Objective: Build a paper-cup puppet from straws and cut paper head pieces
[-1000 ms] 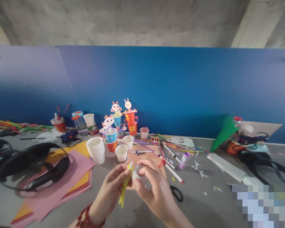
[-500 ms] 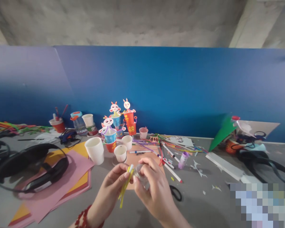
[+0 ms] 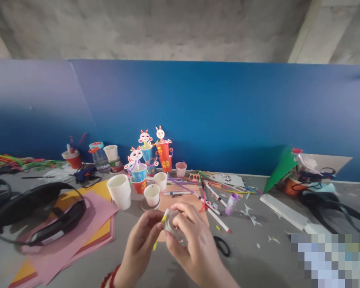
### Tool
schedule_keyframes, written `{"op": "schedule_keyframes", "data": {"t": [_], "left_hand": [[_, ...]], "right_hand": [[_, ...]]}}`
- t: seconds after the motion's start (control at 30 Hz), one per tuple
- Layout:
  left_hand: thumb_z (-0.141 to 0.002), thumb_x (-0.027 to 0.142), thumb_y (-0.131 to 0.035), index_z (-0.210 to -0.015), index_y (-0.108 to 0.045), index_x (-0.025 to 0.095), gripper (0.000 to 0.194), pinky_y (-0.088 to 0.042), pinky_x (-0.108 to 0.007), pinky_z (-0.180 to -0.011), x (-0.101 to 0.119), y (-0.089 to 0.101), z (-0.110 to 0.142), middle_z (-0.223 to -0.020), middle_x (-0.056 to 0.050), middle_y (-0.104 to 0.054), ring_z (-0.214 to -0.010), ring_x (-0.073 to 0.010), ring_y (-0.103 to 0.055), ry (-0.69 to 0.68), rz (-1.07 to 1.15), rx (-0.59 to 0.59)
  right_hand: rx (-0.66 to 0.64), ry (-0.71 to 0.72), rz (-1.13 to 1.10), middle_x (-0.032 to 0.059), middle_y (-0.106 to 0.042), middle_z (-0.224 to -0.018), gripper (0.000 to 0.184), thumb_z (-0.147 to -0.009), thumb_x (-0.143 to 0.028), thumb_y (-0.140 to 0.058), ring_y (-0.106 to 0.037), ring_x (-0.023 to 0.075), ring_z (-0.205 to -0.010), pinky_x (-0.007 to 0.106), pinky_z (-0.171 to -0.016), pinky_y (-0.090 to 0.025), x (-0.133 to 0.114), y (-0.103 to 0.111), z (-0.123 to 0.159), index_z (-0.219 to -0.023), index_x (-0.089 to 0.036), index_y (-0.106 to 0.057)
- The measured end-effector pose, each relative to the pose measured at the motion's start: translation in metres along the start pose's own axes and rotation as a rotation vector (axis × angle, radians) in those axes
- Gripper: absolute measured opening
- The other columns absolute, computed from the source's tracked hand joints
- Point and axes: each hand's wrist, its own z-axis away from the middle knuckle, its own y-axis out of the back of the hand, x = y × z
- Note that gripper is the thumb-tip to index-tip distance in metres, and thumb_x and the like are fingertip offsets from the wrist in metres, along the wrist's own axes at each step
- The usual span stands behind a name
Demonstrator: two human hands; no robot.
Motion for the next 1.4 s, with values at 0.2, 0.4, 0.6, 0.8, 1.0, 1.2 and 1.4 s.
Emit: {"op": "schedule_keyframes", "data": {"t": [0.2, 0.4, 0.6, 0.8, 1.0, 1.2, 1.4], "left_hand": [[-0.096, 0.017, -0.052, -0.111, -0.061, 0.026, 0.020, -0.049, -0.023, -0.082, -0.002, 0.000, 0.003, -0.101, -0.002, -0.069, -0.092, -0.0157, -0.066, -0.126, -0.123, 0.070], [-0.094, 0.029, -0.058, -0.096, -0.064, 0.022, 0.010, -0.050, -0.020, -0.072, 0.007, 0.004, -0.005, -0.086, 0.000, -0.065, -0.078, -0.0125, -0.062, 0.193, 0.336, 0.001], [-0.081, 0.027, -0.075, -0.086, -0.064, 0.018, 0.015, -0.051, -0.024, -0.071, 0.011, 0.009, -0.011, -0.080, 0.000, -0.063, -0.074, -0.0125, -0.060, 0.301, 0.608, -0.129], [-0.083, 0.024, -0.074, -0.088, -0.067, 0.017, 0.011, -0.051, -0.026, -0.075, 0.012, 0.011, -0.010, -0.081, -0.001, -0.065, -0.073, -0.0126, -0.062, 0.363, 0.715, -0.174], [-0.082, 0.025, -0.075, -0.087, -0.071, 0.016, 0.011, -0.049, -0.024, -0.072, 0.016, 0.014, -0.007, -0.084, -0.002, -0.065, -0.071, -0.0123, -0.063, 0.350, 0.765, -0.276], [-0.087, 0.026, -0.070, -0.090, -0.071, 0.018, 0.008, -0.049, -0.026, -0.077, 0.012, 0.010, -0.005, -0.084, -0.003, -0.068, -0.077, -0.0132, -0.063, 0.334, 0.747, -0.222], [-0.083, 0.028, -0.074, -0.086, -0.067, 0.017, 0.013, -0.049, -0.023, -0.070, 0.017, 0.004, -0.005, -0.078, -0.002, -0.069, -0.072, -0.0123, -0.063, 0.307, 0.694, -0.170]], "right_hand": [[-0.016, 0.057, 0.038, 0.0093, -0.058, -0.116, 0.012, -0.094, -0.027, -0.054, -0.059, 0.0247, -0.110, 0.033, -0.085, -0.050, -0.005, 0.003, -0.002, -0.085, -0.023, -0.047], [-0.016, 0.063, 0.091, 0.0100, -0.056, -0.126, 0.005, -0.092, -0.022, -0.054, -0.054, 0.0259, -0.121, 0.036, -0.093, -0.048, 0.003, 0.005, 0.000, -0.089, -0.023, -0.050], [-0.029, 0.071, 0.115, 0.0103, -0.056, -0.127, 0.004, -0.092, -0.020, -0.053, -0.053, 0.0259, -0.124, 0.036, -0.095, -0.048, 0.005, 0.005, 0.003, -0.090, -0.023, -0.055], [-0.032, 0.064, 0.091, 0.0105, -0.057, -0.129, 0.004, -0.094, -0.023, -0.052, -0.053, 0.0257, -0.126, 0.035, -0.095, -0.049, 0.007, 0.007, 0.002, -0.093, -0.023, -0.055], [-0.012, 0.037, 0.021, 0.0114, -0.057, -0.128, 0.007, -0.096, -0.027, -0.052, -0.055, 0.0248, -0.124, 0.032, -0.092, -0.051, 0.011, 0.010, 0.001, -0.089, -0.023, -0.053], [0.032, -0.002, 0.041, 0.0091, -0.060, -0.118, 0.015, -0.095, -0.028, -0.053, -0.055, 0.0246, -0.121, 0.033, -0.091, -0.050, 0.006, 0.007, -0.003, -0.081, -0.023, -0.055], [0.069, -0.003, 0.062, 0.0086, -0.060, -0.117, 0.011, -0.090, -0.025, -0.054, -0.058, 0.0252, -0.116, 0.033, -0.087, -0.051, 0.006, 0.005, -0.004, -0.080, -0.023, -0.056]]}}
